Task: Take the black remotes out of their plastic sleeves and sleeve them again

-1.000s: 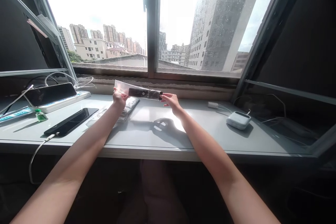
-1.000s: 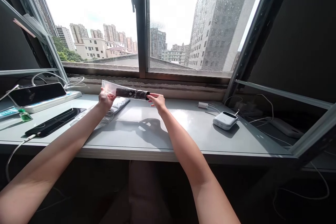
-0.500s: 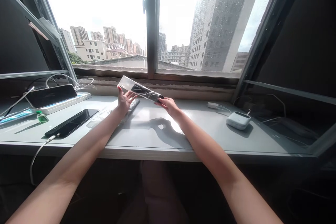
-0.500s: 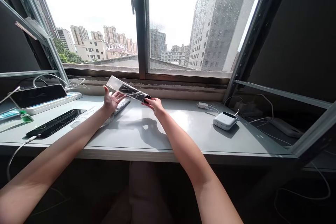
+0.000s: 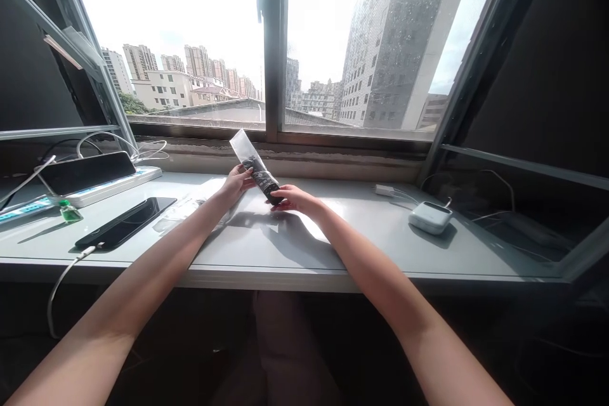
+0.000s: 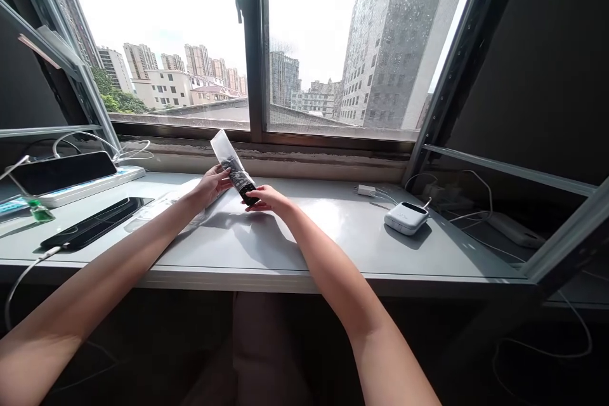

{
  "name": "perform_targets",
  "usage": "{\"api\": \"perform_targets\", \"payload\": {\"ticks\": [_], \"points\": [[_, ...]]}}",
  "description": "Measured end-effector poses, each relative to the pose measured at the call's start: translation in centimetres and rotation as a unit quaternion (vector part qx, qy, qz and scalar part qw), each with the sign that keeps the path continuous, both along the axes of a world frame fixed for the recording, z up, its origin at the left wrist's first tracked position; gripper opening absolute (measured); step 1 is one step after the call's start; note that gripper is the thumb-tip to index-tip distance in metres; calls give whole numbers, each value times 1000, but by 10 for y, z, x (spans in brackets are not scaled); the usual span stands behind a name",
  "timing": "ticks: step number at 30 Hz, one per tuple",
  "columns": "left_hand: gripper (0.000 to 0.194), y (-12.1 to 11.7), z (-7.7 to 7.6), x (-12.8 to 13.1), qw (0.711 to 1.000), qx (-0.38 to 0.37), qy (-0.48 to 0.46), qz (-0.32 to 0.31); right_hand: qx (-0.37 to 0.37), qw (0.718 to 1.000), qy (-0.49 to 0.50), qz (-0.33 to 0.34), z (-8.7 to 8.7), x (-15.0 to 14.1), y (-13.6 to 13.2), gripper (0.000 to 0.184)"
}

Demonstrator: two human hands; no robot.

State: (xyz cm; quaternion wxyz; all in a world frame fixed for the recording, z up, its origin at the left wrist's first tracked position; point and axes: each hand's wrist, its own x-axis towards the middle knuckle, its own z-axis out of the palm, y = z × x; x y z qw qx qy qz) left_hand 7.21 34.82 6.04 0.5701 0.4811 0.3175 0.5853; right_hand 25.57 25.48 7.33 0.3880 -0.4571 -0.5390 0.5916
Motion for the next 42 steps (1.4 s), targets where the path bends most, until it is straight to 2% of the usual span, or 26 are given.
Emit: {"api": "perform_targets", "payload": {"ticks": [3, 7, 10, 14, 18, 20, 22, 24, 26, 29, 32, 35, 37, 39, 42], "points": [[18, -3, 2, 2, 1000, 3, 21, 17, 5, 997, -67, 35, -1, 2, 1, 11], [7, 0, 4, -5, 995, -12, 35, 95, 18, 985, -99, 137, -1, 10, 0, 12], [6, 6, 8, -18, 987, -23, 12, 157, 33, 970, -108, 215, -2, 17, 1, 12], [15, 16, 11, -35, 971, -44, -31, 231, 50, 946, -97, 304, -6, 24, 6, 26], [36, 23, 10, -44, 959, -77, -47, 267, 60, 932, -47, 353, -9, 32, 8, 38], [50, 25, 8, -44, 962, -84, -37, 257, 66, 939, -5, 337, -9, 33, 8, 39], [66, 25, 6, -40, 976, -68, -14, 209, 78, 953, 46, 290, -7, 33, 7, 40], [80, 22, 3, -34, 990, -33, 31, 133, 94, 967, 101, 212, -5, 30, 8, 41], [85, 18, -2, -24, 992, 16, 106, 60, 95, 982, 130, 103, -4, 28, 11, 45], [65, 8, -10, -8, 964, 83, 252, -6, 52, 994, 55, -73, -3, 26, 20, 49], [37, 0, -16, 4, 915, 122, 385, -11, 12, 983, -68, -170, -6, 31, 30, 40], [22, -2, -19, 6, 861, 165, 480, 33, -3, 976, -120, -184, -12, 37, 37, 40], [21, -1, -20, 5, 832, 187, 519, 60, -1, 973, -150, -177, -16, 39, 38, 39], [26, 1, -22, 3, 822, 197, 531, 53, 11, 971, -178, -161, -19, 38, 37, 37], [37, 2, -25, 5, 820, 222, 527, -13, 34, 968, -209, -133, -21, 35, 33, 36]]}}
